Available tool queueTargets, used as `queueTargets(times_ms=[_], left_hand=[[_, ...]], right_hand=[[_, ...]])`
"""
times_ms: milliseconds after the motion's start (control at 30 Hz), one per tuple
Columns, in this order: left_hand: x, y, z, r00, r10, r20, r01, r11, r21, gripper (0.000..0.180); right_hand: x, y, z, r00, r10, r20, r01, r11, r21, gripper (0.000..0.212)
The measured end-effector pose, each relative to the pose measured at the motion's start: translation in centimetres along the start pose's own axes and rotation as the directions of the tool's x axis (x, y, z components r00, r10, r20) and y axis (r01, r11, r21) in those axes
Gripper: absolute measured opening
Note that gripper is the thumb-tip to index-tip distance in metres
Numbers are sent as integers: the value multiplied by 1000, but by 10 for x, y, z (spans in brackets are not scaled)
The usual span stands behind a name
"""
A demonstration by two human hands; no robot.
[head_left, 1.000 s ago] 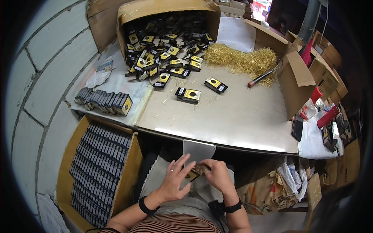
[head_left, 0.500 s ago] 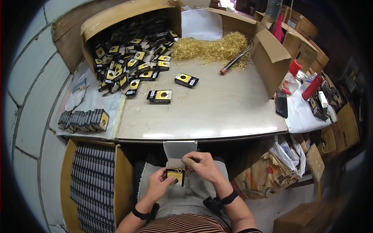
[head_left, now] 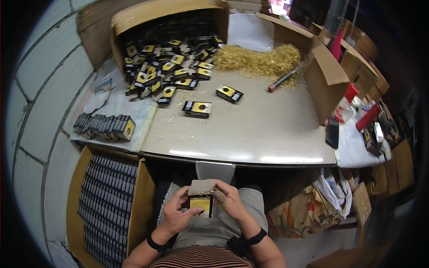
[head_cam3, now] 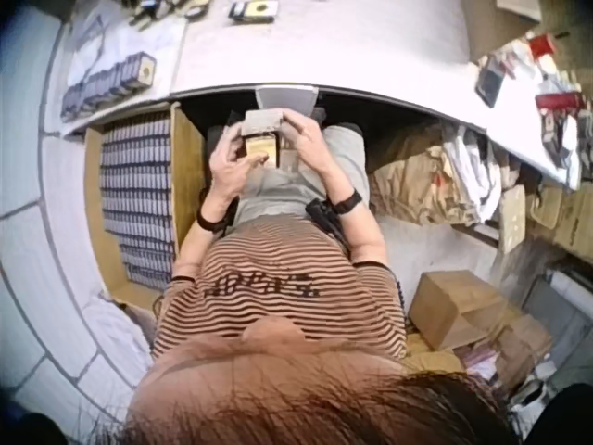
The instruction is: Packing small product boxes into a larger shipping container and organizing packing materials.
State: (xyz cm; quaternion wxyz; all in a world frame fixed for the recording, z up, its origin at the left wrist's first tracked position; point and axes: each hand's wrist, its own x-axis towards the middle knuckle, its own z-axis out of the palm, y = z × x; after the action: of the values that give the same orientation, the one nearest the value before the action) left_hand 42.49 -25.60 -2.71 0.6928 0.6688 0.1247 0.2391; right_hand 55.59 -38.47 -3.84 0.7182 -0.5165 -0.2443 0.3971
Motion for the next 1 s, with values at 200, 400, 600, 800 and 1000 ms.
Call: queueTargets(times_ms=[200, 400, 600, 800, 1000], left_hand=[[-2, 1, 4, 860, 480, 173, -496, 710, 500, 66], [-4, 2, 5, 829, 452, 329, -539, 492, 683, 53], [-3, -7, -4, 997, -35, 67, 28, 994, 106, 37], [-3, -8, 1, 997, -78, 29, 79, 995, -57, 41], [-1, -8, -1, 935, 290, 204, -353, 806, 475, 51]], right_hand=[[-3, 1, 19, 997, -60, 42, 57, 996, 70, 66], [14, 3, 27, 999, -49, -15, 49, 999, 6, 39], [1, 5, 34, 984, -11, -181, 36, 990, 135, 45], [-1, -4, 26, 995, 21, -97, -22, 1000, -10, 43], [-4, 7, 23, 991, 129, -30, -107, 913, 393, 47]])
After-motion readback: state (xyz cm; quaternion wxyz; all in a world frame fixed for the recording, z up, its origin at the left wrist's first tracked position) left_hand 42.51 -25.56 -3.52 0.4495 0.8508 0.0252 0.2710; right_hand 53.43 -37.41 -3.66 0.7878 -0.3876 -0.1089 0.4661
